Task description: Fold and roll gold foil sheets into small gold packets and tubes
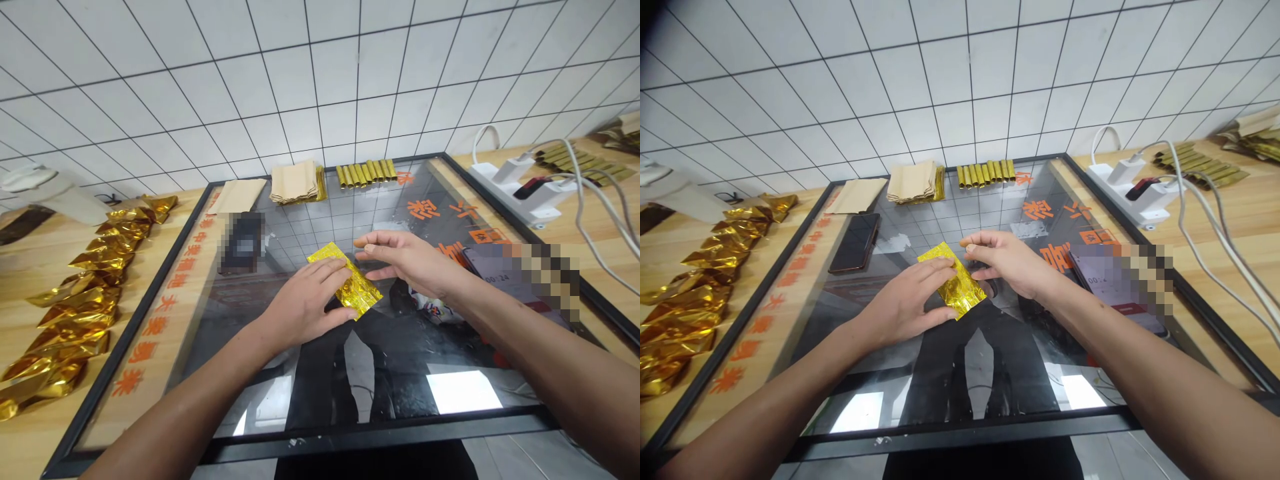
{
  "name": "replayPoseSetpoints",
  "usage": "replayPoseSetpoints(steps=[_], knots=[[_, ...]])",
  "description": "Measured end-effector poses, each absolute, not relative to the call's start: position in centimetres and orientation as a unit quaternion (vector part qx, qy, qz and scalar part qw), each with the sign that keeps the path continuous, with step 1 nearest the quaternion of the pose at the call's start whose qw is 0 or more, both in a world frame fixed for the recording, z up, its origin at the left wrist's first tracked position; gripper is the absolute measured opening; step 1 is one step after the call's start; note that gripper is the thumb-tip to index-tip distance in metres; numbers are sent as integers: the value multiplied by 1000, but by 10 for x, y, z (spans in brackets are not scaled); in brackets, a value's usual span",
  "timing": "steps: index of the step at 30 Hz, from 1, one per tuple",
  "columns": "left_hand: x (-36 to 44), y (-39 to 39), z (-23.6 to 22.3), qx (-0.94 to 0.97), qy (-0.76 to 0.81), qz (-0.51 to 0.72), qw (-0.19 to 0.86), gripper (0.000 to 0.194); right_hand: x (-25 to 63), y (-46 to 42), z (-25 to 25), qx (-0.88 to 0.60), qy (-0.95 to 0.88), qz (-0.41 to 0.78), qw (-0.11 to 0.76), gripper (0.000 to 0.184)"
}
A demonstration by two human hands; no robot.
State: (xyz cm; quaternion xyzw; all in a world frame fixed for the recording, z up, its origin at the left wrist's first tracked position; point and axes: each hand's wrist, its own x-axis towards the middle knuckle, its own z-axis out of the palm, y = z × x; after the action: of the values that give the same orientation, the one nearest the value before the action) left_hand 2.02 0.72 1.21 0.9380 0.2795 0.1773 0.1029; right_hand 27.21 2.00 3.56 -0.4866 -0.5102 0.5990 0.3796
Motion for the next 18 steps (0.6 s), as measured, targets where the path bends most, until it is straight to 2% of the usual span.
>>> replayPoseSetpoints(steps=[5, 9, 14, 18], knots=[[23, 6, 10, 936, 293, 166, 101, 81, 271, 20, 35, -471, -517, 604, 381, 24], [24, 5, 8, 935, 300, 158, 102, 79, 275, 20, 41, -489, -522, 588, 378, 24], [24, 4, 7, 936, 300, 159, 99, 75, 283, 19, 50, -469, -549, 619, 310, 25], [25, 2, 10, 934, 301, 163, 98, 78, 284, 19, 49, -451, -553, 633, 300, 26]])
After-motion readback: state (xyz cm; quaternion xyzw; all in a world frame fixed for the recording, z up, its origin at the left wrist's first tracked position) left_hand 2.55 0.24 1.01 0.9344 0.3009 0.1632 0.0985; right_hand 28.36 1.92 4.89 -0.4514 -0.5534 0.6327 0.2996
